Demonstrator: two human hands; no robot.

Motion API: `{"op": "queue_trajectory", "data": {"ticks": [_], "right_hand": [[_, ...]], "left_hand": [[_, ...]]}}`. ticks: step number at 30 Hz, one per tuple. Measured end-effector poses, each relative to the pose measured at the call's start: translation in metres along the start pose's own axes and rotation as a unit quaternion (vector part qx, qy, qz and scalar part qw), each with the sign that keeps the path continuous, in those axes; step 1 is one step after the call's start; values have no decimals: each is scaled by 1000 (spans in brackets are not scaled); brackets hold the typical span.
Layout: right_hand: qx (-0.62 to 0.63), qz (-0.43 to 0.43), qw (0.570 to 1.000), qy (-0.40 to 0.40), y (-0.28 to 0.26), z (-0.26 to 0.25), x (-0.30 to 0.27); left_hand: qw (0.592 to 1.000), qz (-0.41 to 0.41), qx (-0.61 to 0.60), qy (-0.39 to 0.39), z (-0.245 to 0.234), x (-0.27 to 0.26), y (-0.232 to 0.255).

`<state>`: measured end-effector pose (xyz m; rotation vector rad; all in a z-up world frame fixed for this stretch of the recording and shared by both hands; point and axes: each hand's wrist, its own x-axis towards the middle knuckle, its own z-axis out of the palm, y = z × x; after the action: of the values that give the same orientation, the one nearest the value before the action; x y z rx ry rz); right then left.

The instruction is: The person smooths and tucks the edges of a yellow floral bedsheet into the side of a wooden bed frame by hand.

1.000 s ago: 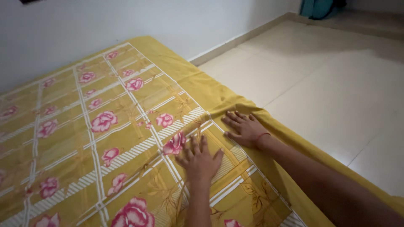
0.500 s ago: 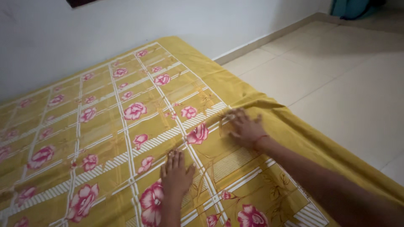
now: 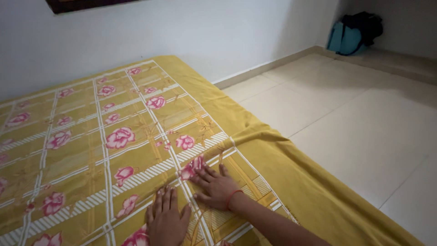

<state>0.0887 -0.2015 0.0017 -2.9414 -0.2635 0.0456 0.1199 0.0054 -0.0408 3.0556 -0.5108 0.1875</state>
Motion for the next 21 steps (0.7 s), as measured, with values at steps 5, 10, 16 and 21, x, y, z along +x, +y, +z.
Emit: {"op": "queue_trajectory", "data": {"ticks": [5,10,16,21], "right_hand": [[7,-1,1000,8,-4,-5,0],[13,1,1000,4,-4,-7,-2],[8,4,1000,2,-4,-6,0],[13,-17,1000,14,-8,-11,-2]], "left_hand": [[999,-22,32,-11,-1,3,4],[1000,2,7,4,-1,1,0],[1000,-4,16,8,6,3,-1],[1000,-1,-14,2,-1,3,-1]]}}
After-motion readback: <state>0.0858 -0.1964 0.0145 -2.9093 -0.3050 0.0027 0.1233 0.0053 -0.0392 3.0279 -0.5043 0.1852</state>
